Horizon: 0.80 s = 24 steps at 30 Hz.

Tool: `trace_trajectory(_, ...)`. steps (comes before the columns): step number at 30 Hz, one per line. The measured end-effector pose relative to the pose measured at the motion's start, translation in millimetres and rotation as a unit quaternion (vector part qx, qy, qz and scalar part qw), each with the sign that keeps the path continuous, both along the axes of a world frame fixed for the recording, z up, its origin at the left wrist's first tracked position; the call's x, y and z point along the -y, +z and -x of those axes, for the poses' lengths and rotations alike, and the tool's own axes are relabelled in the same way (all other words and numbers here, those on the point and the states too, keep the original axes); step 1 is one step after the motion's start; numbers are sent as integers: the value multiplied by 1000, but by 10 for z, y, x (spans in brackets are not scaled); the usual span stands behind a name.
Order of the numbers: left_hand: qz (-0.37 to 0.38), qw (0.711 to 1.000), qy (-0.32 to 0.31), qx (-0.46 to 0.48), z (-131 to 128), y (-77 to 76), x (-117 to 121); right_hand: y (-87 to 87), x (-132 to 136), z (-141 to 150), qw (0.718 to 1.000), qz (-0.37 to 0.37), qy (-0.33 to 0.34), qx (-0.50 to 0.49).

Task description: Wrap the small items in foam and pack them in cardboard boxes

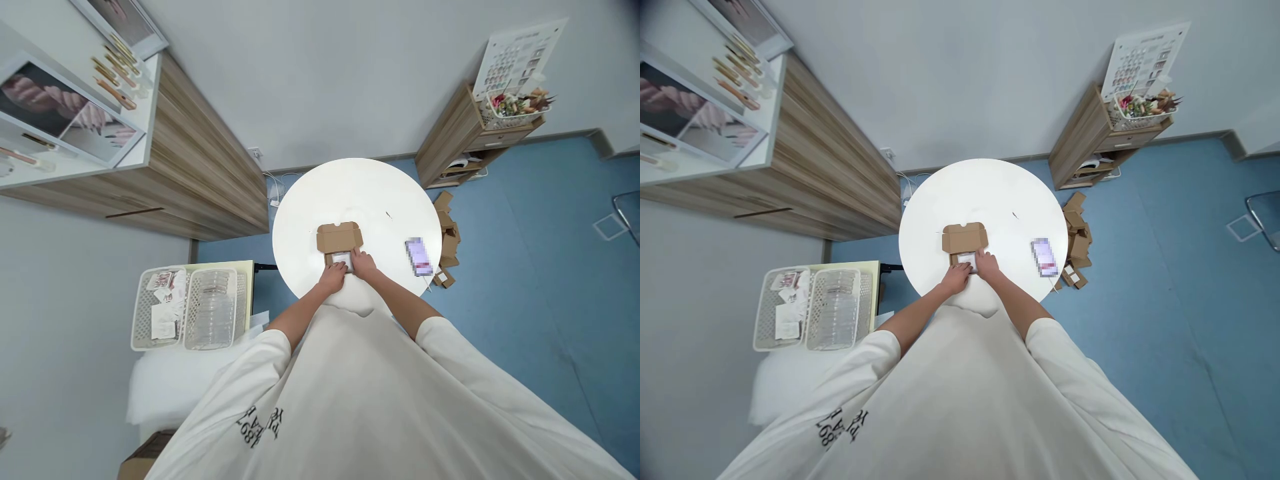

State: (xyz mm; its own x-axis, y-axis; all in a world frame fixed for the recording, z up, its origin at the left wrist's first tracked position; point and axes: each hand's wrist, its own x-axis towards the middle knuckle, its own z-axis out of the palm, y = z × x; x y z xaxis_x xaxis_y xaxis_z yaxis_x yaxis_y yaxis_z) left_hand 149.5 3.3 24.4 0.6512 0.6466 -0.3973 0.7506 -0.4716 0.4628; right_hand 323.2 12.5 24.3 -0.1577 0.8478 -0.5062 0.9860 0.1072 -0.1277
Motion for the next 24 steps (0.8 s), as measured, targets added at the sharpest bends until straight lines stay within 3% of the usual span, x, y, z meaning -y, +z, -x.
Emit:
trace_trajectory(7,-1,1000,-16,-11,42,-60,46,60,101,-19,1000,-14,2,-19)
trace_trajectory(11,29,998,27,46,105,-42,9,79,224,-107,996,-48,-38,-63)
trace_trajectory(13,37,990,99,89,168,-23,-20,86,244,-187,988,-72,-103,-94)
trace_trajectory(15,27,970,212,116,247,-4,-78,100,209,-278,968,-86,-189,-138)
trace_trajectory(19,18,879,461,123,391,18,-317,156,-8,-405,904,-69,-341,-249)
trace_trajectory(22,85,817,544,168,437,38,-525,225,-182,-396,869,-56,-388,-302)
trace_trajectory(24,132,797,554,199,432,57,-610,273,-250,-351,861,-49,-387,-327)
